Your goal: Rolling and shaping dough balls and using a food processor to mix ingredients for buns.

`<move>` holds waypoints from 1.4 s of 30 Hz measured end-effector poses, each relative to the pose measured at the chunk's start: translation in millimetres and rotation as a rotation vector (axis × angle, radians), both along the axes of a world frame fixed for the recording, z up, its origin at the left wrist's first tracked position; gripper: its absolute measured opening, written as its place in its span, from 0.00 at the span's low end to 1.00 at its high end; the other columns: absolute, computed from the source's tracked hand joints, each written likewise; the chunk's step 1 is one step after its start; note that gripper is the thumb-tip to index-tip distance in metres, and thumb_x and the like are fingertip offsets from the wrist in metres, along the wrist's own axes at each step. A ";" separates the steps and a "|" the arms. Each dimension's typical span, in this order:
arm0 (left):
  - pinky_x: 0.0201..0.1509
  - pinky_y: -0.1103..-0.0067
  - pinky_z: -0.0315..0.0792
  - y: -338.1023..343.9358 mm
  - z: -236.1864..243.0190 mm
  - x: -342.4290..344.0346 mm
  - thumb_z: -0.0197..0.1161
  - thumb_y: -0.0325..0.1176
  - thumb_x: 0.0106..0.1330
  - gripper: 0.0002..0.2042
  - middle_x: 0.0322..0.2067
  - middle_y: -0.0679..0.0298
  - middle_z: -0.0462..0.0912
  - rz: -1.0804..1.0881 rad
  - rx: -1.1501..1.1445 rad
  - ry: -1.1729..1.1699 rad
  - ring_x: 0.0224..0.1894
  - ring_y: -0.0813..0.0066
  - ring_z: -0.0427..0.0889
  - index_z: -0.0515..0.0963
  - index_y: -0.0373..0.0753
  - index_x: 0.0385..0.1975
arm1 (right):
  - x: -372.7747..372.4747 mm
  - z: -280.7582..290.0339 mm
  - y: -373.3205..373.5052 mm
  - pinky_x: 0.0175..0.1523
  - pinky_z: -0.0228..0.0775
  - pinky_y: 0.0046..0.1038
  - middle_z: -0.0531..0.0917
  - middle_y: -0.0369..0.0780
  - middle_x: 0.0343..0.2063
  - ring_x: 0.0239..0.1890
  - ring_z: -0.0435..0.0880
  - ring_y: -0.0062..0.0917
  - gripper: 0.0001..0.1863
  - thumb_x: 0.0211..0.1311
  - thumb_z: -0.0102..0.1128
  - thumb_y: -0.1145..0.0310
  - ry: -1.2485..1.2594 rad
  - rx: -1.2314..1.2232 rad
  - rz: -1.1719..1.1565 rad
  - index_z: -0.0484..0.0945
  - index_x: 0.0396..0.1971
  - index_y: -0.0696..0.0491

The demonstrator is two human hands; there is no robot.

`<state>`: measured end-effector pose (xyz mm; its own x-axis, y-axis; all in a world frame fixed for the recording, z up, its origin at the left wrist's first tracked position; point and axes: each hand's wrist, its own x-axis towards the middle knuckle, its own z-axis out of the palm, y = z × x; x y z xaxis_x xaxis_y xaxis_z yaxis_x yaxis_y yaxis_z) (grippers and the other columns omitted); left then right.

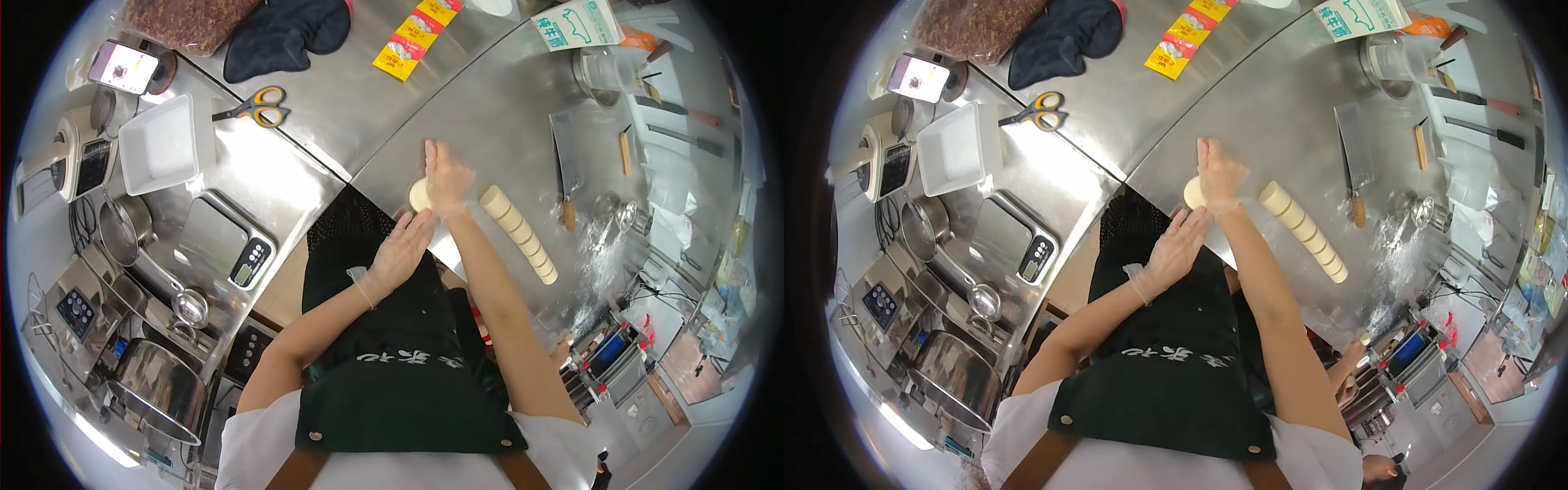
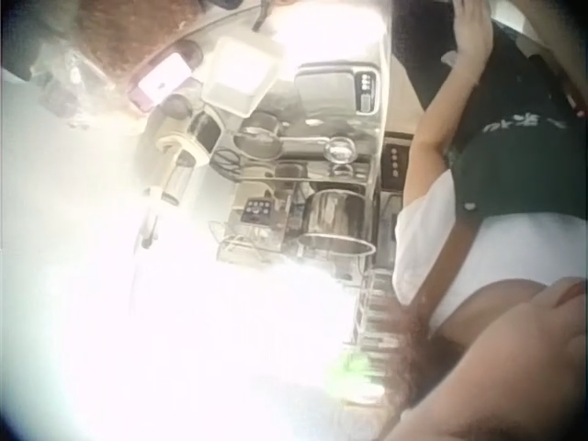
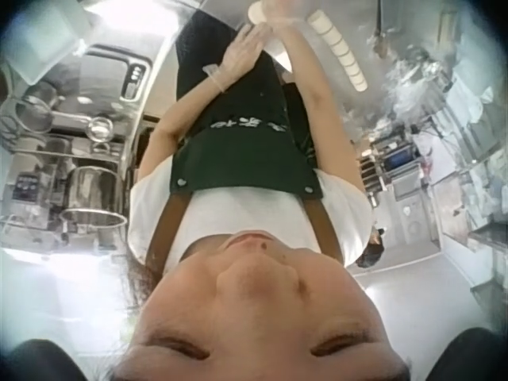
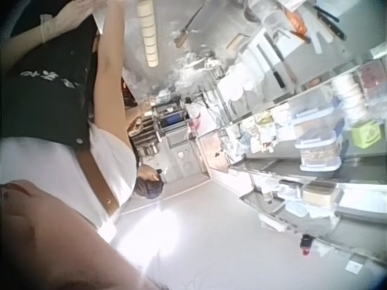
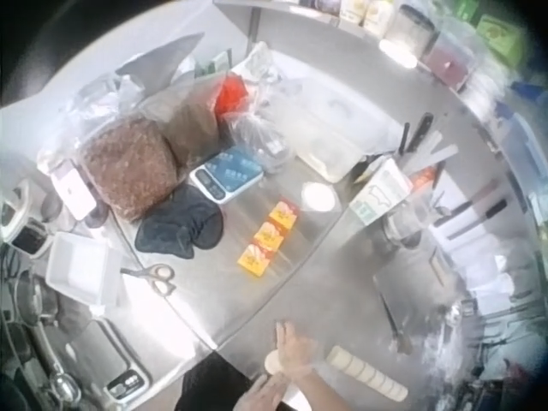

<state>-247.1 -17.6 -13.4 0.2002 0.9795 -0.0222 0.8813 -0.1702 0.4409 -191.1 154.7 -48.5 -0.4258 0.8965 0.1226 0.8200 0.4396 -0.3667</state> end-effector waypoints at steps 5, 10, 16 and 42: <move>0.76 0.65 0.59 -0.8 6.8 -1.5 0.54 0.24 0.60 0.24 0.66 0.53 0.72 0.096 -0.002 -0.170 0.73 0.60 0.64 0.73 0.30 0.60 | -8.4 4.4 -2.8 0.28 0.71 0.41 0.80 0.38 0.21 0.24 0.81 0.37 0.14 0.69 0.61 0.55 -0.112 0.099 0.040 0.77 0.29 0.49; 0.56 0.65 0.76 -2.6 31.2 -19.1 0.57 0.13 0.45 0.26 0.44 0.56 0.83 0.443 0.121 -0.502 0.50 0.53 0.82 0.78 0.37 0.49 | -23.3 12.2 -9.9 0.32 0.72 0.37 0.80 0.36 0.25 0.29 0.79 0.33 0.11 0.64 0.65 0.57 0.061 0.228 0.209 0.78 0.32 0.49; 0.45 0.65 0.75 2.4 25.0 -30.6 0.57 0.13 0.45 0.19 0.37 0.59 0.82 0.612 0.187 -0.573 0.40 0.56 0.81 0.78 0.38 0.38 | -32.3 13.4 -17.3 0.33 0.72 0.36 0.80 0.36 0.25 0.29 0.79 0.34 0.12 0.65 0.64 0.56 0.023 0.199 0.203 0.78 0.31 0.49; 0.44 0.65 0.76 61.0 13.1 -47.4 0.66 0.22 0.54 0.09 0.35 0.59 0.81 0.658 0.235 -0.511 0.41 0.57 0.80 0.80 0.38 0.35 | 6.2 53.2 -5.8 0.41 0.75 0.32 0.85 0.40 0.29 0.31 0.84 0.29 0.14 0.73 0.53 0.60 0.533 -0.671 -0.382 0.82 0.40 0.55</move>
<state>-294.5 43.4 -0.4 -0.4784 0.8680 0.1331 0.5358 0.1685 0.8273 -184.9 149.0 4.6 -0.1246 0.9178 -0.3770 0.5162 -0.2645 -0.8146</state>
